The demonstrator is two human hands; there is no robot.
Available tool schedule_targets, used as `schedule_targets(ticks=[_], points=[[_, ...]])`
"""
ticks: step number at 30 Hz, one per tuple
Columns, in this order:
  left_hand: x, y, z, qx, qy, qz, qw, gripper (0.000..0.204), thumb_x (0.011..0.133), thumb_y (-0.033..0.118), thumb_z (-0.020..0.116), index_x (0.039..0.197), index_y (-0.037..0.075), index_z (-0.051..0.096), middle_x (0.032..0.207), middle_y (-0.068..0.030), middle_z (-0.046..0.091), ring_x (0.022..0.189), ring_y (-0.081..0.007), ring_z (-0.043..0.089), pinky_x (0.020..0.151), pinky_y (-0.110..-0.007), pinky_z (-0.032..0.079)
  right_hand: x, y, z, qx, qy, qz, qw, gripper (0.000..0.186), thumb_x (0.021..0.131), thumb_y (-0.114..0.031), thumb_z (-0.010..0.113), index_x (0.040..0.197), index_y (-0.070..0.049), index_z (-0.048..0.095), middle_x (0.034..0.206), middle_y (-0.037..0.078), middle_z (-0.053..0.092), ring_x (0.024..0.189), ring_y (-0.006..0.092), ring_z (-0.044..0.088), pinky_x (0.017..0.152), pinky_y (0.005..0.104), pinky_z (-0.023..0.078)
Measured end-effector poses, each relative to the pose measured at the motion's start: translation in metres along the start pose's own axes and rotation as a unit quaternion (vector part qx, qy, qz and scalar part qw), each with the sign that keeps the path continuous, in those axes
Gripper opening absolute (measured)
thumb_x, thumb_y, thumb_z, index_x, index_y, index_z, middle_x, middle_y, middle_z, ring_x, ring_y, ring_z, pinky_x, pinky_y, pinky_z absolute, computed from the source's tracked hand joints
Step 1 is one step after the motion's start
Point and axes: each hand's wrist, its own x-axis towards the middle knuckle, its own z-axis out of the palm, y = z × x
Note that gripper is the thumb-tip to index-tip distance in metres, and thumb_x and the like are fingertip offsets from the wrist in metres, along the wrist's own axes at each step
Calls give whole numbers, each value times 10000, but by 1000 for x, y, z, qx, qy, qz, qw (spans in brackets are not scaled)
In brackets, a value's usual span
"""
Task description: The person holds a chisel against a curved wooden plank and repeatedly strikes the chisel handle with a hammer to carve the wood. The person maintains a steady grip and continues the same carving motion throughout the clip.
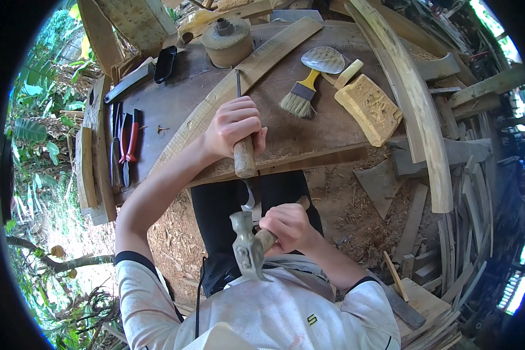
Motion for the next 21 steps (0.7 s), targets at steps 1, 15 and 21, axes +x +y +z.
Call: schedule_targets(ticks=[1,15,21], points=[[0,0,0,5,1,-2,1000,264,700,-57,695,662,73,468,621,-61,443,544,-258,481,542,-363,403,0,-1,1,3,-10,49,999,425,883,-464,764,902,-66,614,635,63,516,505,276,587,474,375,449],[1,-1,1,-10,-6,-13,1000,258,686,-50,703,673,74,477,634,-66,447,559,-268,483,555,-367,400,5,2,-2,10,-19,137,990,345,875,-364,769,862,-64,600,661,59,531,513,264,583,483,365,451],[1,-2,3,2,-10,-17,1000,246,693,-35,708,677,73,489,643,-67,461,572,-264,494,563,-364,407,8,8,-4,-2,-34,94,995,378,900,-415,768,872,-69,616,642,65,522,514,274,589,495,371,454]])
